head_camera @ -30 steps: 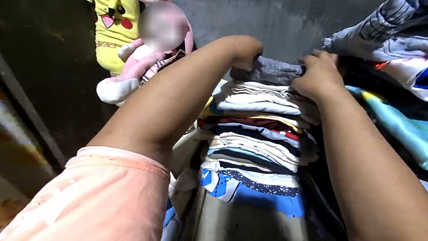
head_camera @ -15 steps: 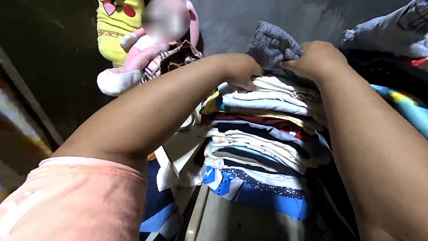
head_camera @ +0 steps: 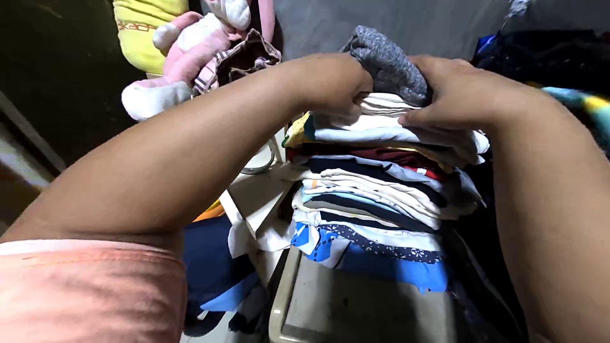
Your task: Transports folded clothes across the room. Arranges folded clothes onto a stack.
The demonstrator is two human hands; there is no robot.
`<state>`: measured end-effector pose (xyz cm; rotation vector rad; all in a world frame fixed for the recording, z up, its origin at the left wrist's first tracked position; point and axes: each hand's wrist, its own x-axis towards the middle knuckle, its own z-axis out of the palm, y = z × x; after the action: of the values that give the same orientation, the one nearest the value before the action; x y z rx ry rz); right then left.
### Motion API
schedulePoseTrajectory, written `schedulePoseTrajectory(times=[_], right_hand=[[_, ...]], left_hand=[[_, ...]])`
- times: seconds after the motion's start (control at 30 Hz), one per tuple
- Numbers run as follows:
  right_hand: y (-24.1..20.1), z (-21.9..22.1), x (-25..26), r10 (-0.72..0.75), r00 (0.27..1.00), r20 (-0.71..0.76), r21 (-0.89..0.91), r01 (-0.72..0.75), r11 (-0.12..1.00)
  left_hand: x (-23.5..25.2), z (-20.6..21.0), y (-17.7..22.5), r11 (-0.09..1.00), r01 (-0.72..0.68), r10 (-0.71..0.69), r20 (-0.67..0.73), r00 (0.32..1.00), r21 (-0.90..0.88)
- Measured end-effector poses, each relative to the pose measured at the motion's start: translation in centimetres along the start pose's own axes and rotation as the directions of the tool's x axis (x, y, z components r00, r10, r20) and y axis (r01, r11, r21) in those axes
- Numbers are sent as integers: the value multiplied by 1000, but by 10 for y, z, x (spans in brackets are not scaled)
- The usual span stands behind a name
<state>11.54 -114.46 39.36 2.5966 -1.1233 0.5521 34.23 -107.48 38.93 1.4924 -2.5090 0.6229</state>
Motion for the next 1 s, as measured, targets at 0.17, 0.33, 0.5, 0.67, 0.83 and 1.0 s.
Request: schedulePoseTrajectory(times=[0.17, 0.33, 0.5, 0.67, 0.83, 1.0], right_hand=[[-10, -11, -3, 29, 998, -47, 130, -23, 991], [-4, -15, -6, 277, 942, -190, 46, -274, 961], [-17, -17, -34, 120, 976, -182, -120, -143, 982], [-20, 4, -38, 54, 998, -21, -205, -57, 977], [-21, 6, -32, 192, 971, -144, -80, -205, 976], [-8, 28, -32, 53, 959, -280, -141, -95, 985]], left_hand=[[17, -12, -10, 991, 65, -83, -154, 985, -118], [18, -27, -10, 997, 33, -56, -319, 946, -76], [-24, -5, 11, 987, -101, 126, -218, 968, 123], [-38, 17, 9, 991, 109, -104, 71, 992, -83], [-12, 0, -5, 995, -49, 63, -159, 985, 89], [-14, 26, -16, 948, -136, 216, -270, 938, 288]])
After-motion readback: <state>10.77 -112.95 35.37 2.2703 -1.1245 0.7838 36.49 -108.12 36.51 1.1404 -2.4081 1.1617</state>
